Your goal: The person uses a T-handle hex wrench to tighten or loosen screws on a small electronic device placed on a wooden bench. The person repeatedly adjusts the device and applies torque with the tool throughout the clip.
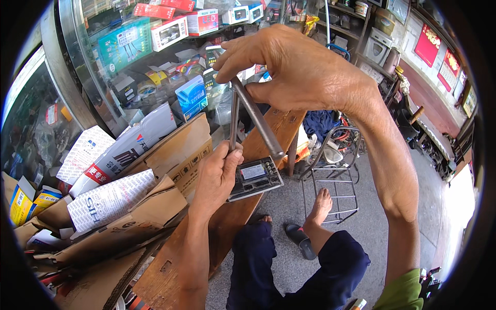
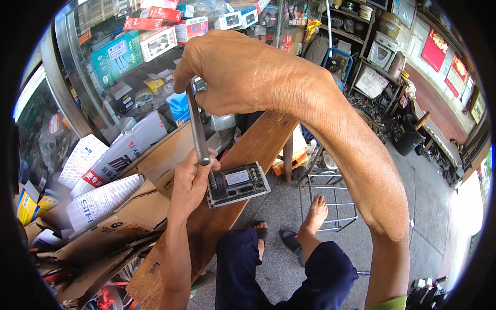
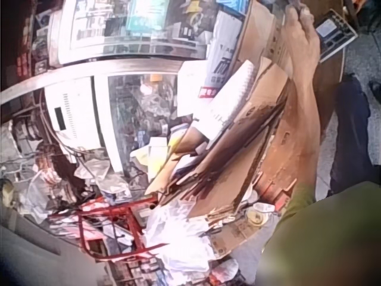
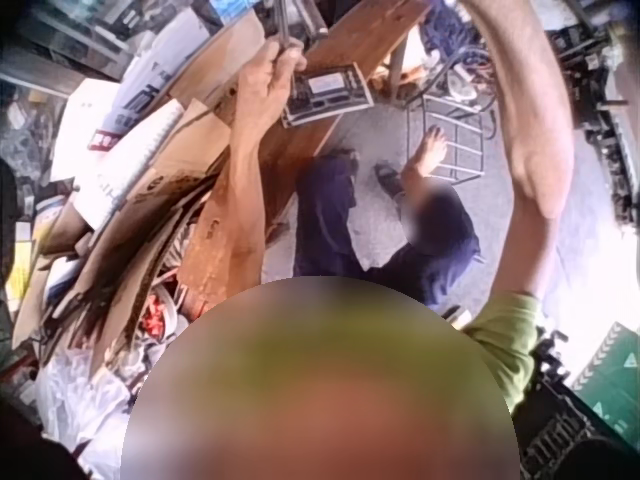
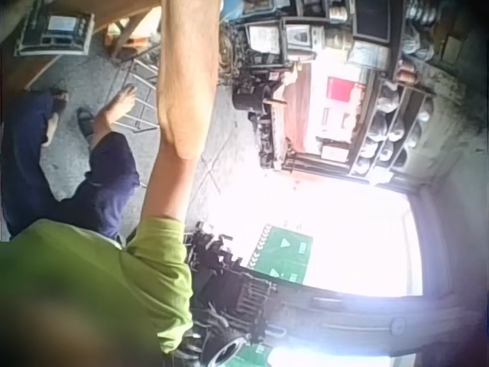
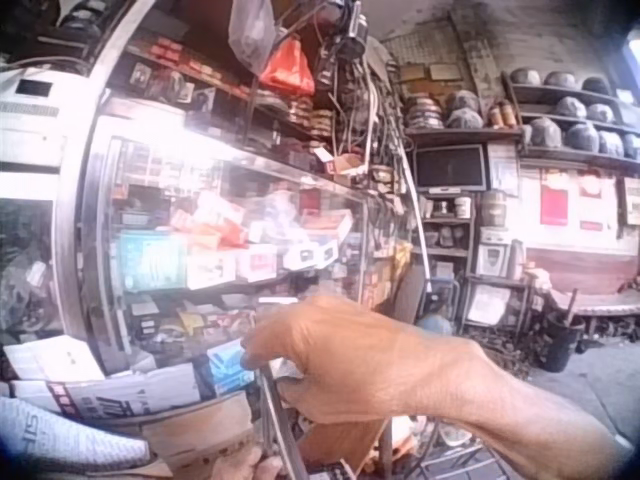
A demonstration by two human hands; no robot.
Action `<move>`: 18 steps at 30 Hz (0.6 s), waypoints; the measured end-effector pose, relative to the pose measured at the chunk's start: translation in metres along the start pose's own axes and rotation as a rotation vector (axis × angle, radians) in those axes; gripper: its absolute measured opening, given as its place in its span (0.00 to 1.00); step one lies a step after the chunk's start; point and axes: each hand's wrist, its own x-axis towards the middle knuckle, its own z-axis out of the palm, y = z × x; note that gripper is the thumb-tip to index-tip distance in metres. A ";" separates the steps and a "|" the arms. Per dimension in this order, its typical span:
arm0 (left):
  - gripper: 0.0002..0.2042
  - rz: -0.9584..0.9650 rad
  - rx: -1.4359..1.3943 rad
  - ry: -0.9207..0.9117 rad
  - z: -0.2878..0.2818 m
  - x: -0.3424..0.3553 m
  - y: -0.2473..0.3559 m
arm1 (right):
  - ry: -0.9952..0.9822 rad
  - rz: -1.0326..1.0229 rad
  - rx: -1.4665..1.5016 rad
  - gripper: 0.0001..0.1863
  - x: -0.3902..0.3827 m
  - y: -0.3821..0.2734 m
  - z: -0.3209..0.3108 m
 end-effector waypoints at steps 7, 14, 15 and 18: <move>0.09 -0.043 0.054 0.003 0.001 0.000 -0.003 | -0.134 0.305 -0.149 0.09 0.005 -0.018 -0.009; 0.09 -0.045 0.044 -0.023 -0.007 0.000 -0.006 | -0.037 0.360 -0.078 0.12 0.006 -0.031 -0.001; 0.09 -0.055 0.041 -0.026 -0.007 -0.001 -0.006 | -0.039 0.318 -0.128 0.12 0.007 -0.029 -0.004; 0.09 -0.058 0.028 0.002 -0.005 0.000 -0.006 | 0.119 0.201 -0.291 0.10 0.011 -0.029 0.003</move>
